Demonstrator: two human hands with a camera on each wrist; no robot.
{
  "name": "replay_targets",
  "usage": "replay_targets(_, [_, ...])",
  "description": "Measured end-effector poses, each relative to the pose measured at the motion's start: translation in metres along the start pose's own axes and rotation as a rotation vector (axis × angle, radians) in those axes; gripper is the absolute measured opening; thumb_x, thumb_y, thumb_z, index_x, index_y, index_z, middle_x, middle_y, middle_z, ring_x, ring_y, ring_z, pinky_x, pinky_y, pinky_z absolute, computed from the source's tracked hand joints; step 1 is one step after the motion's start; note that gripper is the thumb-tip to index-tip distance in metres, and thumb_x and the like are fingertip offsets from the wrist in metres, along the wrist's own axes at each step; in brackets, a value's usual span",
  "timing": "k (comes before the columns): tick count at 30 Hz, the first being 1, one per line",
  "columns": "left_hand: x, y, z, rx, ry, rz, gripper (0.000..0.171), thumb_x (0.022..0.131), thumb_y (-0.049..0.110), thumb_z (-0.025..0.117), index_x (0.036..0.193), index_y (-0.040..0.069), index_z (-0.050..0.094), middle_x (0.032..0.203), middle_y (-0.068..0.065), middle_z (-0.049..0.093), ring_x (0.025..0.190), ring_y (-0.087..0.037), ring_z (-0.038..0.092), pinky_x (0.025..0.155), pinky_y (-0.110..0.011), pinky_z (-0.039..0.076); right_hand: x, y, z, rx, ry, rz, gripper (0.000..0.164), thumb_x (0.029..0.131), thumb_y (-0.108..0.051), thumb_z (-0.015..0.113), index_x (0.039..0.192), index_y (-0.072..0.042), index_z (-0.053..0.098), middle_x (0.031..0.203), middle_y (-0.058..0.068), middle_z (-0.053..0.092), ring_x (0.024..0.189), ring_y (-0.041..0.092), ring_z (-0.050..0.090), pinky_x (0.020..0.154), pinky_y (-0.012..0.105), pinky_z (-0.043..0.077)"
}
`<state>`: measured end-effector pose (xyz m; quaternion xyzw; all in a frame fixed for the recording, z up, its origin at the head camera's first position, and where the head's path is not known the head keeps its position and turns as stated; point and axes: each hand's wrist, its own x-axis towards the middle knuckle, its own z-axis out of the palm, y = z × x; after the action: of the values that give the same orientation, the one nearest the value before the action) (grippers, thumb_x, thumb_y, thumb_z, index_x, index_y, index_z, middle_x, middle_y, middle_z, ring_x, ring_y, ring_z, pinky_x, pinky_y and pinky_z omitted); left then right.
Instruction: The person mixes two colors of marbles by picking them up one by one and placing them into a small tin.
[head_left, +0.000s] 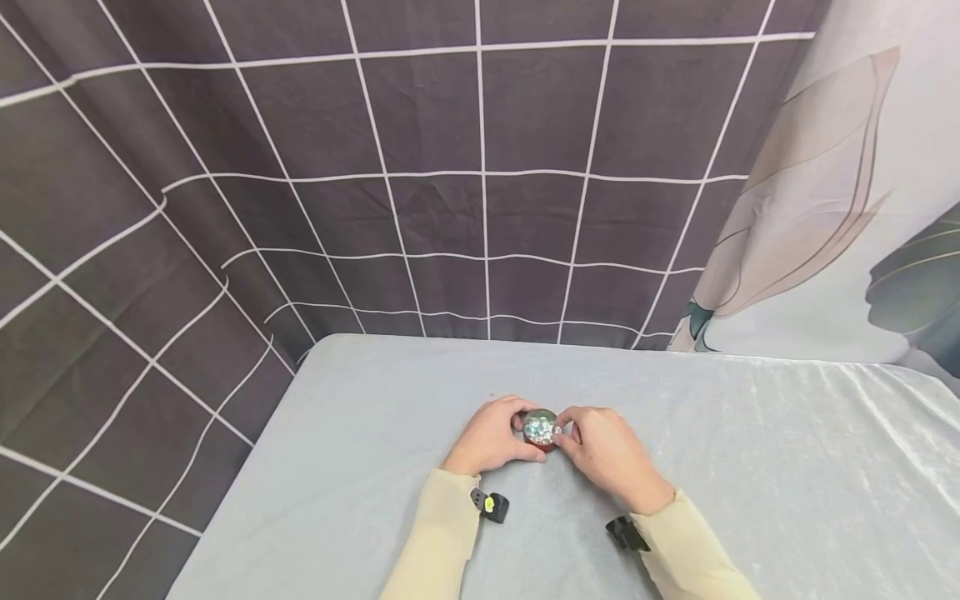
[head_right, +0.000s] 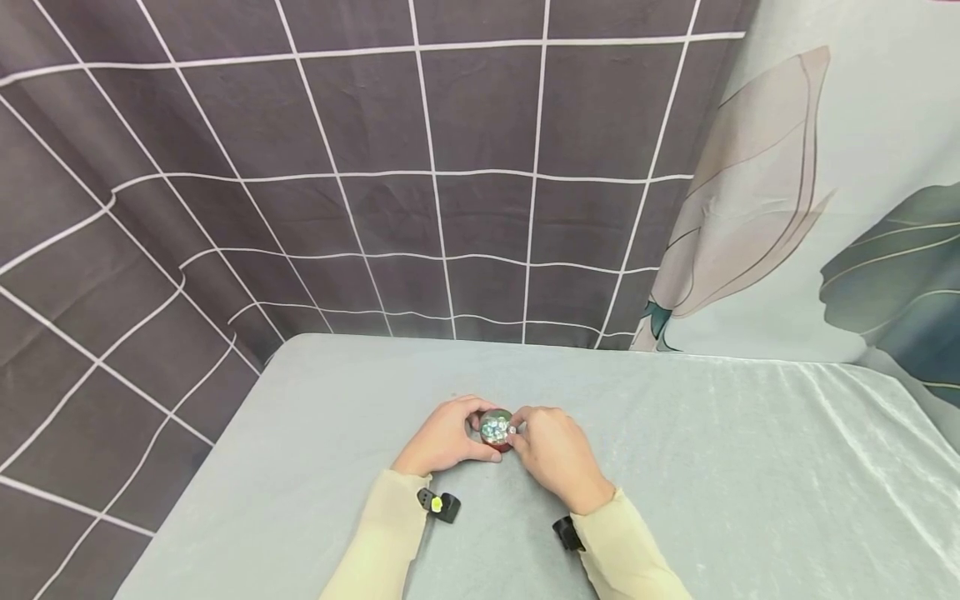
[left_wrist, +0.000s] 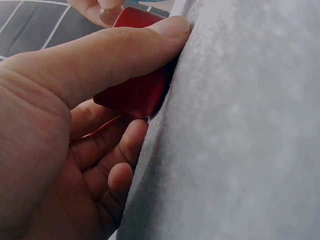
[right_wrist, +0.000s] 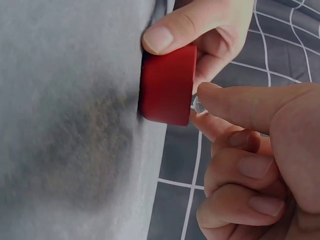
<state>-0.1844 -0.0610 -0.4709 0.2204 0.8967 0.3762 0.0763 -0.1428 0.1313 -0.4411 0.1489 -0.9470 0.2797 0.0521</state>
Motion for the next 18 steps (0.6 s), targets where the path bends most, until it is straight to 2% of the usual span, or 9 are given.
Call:
replay_targets(9, [-0.0004,0.0000,0.0000,-0.003,-0.002,-0.006,0.059,0.066,0.024,0.095,0.120,0.016,0.072,0.090,0.012,0.061,0.078,-0.004,0.053,0.076,-0.022,0.044,0.0031,-0.0001,0.0046,-0.003,0.028,-0.037,0.009,0.084,-0.011,0.077,0.092,-0.007,0.074,0.058,-0.011,0.046,0.051,0.004,0.040,0.049,0.025,0.036])
replay_targets(18, [-0.0001,0.0003,0.0001,-0.001,0.005,-0.002,0.059,0.066,0.026,0.095,0.119,0.017,0.072,0.088,0.012,0.060,0.078,-0.004,0.054,0.076,-0.023,0.044,0.0076,-0.0019,0.0042,-0.026,0.006,-0.021,0.008,0.083,-0.010,0.075,0.090,-0.007,0.074,0.058,-0.011,0.048,0.053,0.006,0.044,0.051,0.027,0.039])
